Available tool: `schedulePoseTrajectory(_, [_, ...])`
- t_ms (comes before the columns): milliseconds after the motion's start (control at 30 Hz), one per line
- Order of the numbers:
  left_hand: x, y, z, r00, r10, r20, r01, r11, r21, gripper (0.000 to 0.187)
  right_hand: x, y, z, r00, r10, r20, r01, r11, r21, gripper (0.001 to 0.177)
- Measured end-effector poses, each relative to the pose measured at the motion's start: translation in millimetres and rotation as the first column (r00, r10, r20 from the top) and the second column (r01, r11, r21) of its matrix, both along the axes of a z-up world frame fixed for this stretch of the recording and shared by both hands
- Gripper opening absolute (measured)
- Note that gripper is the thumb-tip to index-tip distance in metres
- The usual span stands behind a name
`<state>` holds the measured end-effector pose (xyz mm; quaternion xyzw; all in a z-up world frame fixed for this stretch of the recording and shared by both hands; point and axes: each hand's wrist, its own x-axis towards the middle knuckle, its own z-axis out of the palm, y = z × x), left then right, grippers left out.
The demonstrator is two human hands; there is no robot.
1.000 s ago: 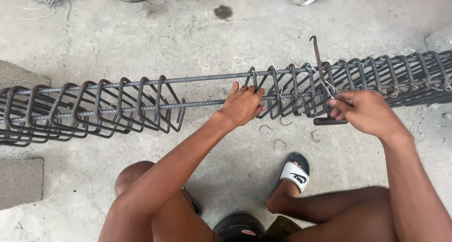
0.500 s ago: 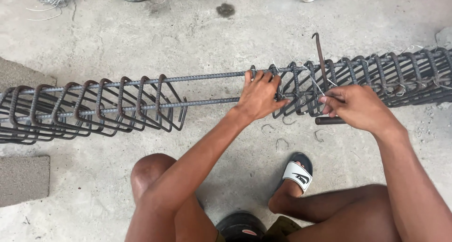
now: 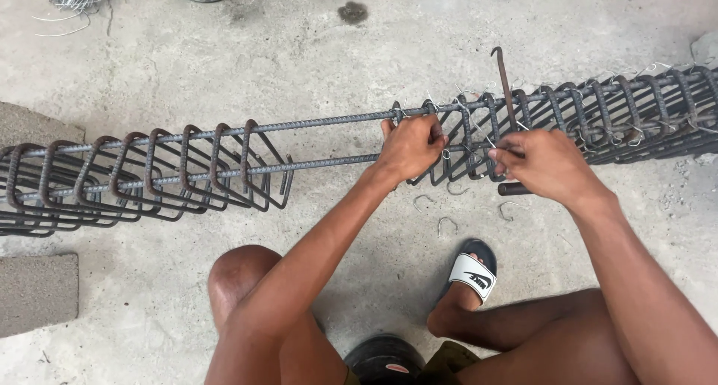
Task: Tying steel rebar together using wire and a manual tying hook tool
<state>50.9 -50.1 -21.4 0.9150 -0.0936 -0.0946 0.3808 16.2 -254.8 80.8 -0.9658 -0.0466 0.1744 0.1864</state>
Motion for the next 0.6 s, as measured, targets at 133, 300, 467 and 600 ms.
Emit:
schedulePoseTrajectory(133, [1, 1, -13, 0.999, -0.028, -0.02, 0.027, 0.999, -0.033, 0.014, 15, -5, -28, 0.996, 0.042, 0.085, -0.037, 0.998, -0.055, 0.017])
schedulePoseTrajectory(300, [1, -3, -23, 0.959, 0.0, 0.283, -0.063, 0.975, 0.212, 0.014, 24, -13, -42, 0.996, 0.062, 0.068, -0.061, 0.998, -0.012, 0.026])
schedulePoseTrajectory(467, [-23, -32, -43, 0.805, -0.124, 0.58, -0.107, 0.931, 0.348, 0.019, 31, -17, -54, 0.995, 0.064, 0.075, -0.06, 0.997, -0.05, 0.024])
schedulePoseTrajectory(600, [-34, -41, -43, 0.816, -0.135, 0.562, -0.072, 0.941, 0.331, 0.026, 34, -19, -57, 0.989, 0.094, 0.112, -0.081, 0.99, -0.116, 0.023])
